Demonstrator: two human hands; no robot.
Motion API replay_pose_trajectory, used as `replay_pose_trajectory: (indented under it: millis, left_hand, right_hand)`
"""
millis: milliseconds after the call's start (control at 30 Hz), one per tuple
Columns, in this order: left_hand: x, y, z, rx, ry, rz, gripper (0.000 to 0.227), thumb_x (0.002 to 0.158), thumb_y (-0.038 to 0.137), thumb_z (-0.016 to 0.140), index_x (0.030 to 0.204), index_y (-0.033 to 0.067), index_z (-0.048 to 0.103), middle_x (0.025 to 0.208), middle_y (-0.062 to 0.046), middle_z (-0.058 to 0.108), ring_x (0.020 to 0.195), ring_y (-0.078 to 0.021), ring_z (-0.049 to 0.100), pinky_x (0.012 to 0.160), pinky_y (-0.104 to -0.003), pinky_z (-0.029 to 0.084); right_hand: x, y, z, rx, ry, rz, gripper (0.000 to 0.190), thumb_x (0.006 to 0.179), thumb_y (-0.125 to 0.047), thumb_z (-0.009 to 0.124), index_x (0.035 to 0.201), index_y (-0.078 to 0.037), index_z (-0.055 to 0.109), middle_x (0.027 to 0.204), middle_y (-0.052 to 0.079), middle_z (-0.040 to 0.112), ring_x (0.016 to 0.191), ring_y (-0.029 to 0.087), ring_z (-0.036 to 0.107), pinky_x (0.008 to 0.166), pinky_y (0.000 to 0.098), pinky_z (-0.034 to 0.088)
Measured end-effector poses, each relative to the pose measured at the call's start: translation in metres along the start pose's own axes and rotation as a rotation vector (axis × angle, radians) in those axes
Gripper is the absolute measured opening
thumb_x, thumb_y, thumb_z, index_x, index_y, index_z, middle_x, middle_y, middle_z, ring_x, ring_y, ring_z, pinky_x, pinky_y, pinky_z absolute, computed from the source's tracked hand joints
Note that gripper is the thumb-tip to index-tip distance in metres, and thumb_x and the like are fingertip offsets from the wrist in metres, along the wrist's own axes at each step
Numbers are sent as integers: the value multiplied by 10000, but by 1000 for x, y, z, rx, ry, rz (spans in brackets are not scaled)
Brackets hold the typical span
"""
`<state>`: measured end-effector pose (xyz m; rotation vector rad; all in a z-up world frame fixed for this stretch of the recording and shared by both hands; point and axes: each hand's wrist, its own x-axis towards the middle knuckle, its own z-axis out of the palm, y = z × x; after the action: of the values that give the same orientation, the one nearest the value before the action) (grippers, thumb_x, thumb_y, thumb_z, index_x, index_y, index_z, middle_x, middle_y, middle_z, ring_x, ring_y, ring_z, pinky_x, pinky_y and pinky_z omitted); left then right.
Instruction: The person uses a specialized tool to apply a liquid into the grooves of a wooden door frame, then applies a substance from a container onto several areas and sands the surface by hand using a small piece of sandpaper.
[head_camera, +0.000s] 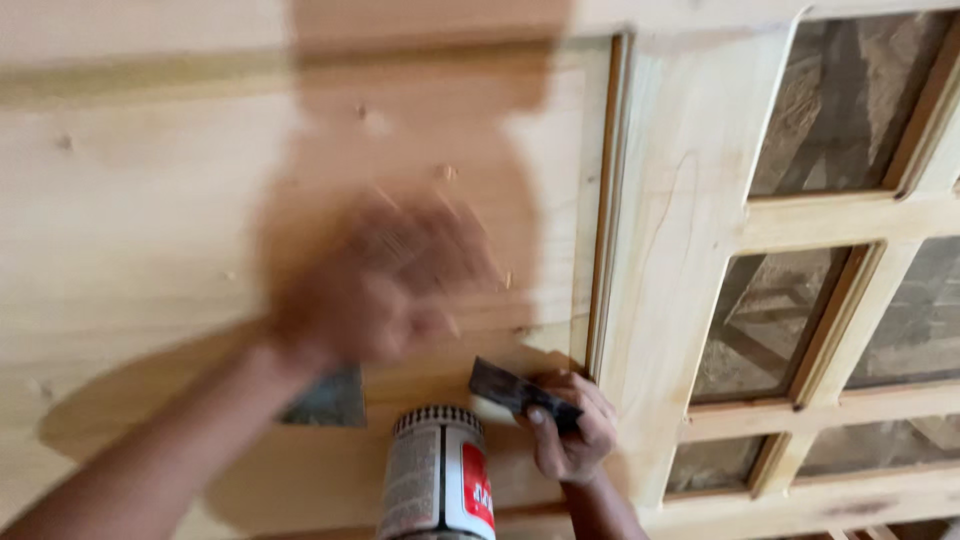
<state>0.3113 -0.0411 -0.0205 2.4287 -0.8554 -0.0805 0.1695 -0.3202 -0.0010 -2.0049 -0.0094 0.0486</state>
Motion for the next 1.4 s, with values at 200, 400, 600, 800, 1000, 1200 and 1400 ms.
replay_pose_trajectory:
  millis: [200, 400, 600, 800, 1000, 1200, 1400]
  left_hand:
    - [-99, -26, -66, 299, 208, -593, 612, 1156, 358, 501, 1602, -57, 441, 1644, -285, 395, 1525, -426, 353, 1271, -589, 282]
    - [-171, 89, -39, 96, 229, -804, 696, 921, 318, 761, 1489, -1, 515, 1508, -259, 448, 1397, -474, 442, 1162, -585, 360]
    - [-173, 112, -45, 93, 70, -777, 880, 696, 307, 858, 1487, 115, 524, 1450, -231, 455, 1215, -446, 476, 1004, -588, 384]
    - [-172, 104, -47, 87, 140, -666, 641, 675, 277, 882, 1227, 112, 602, 1353, -163, 521, 1239, -405, 491, 1002, -561, 408]
    - [-176, 103, -36, 272, 121, -593, 737, 635, 285, 904, 1280, 99, 601, 1291, -154, 546, 1246, -373, 481, 1030, -534, 389]
    - [-169, 87, -39, 259, -21, -600, 877, 596, 411, 950, 1304, 61, 567, 1267, -200, 547, 1254, -395, 460, 1080, -571, 346]
    - [-200, 91, -24, 71, 131, -713, 666, 668, 279, 906, 1226, 46, 625, 1201, -214, 572, 1203, -409, 508, 1026, -520, 421]
  right_hand:
    - [9, 1, 3, -59, 6, -20, 146, 873, -112, 701, 872, 14, 628, 806, 163, 668, 730, 301, 692, 682, 383, 556]
    - [6, -3, 7, -69, 53, 22, 153, 913, -89, 681, 984, 47, 671, 831, 153, 667, 739, 265, 663, 701, 353, 518]
    - [3, 14, 15, 122, 55, 93, 150, 994, -106, 681, 1022, 42, 680, 884, 52, 684, 813, 102, 599, 731, 271, 503]
    - [16, 39, 20, 280, 24, 27, 194, 991, -107, 680, 1109, 45, 688, 1004, 44, 719, 907, 93, 641, 830, 257, 523]
    - [16, 29, -16, 353, 48, 301, 149, 1045, -87, 667, 1016, 47, 726, 894, 72, 711, 728, 129, 624, 643, 295, 522]
    - [-64, 24, -77, 651, 258, 549, 105, 979, -88, 638, 1053, -30, 686, 908, 39, 728, 717, 142, 707, 563, 292, 576]
    - [-161, 32, -78, 545, 122, 633, 120, 969, -73, 662, 1042, 8, 711, 929, 71, 742, 765, 150, 714, 633, 296, 599]
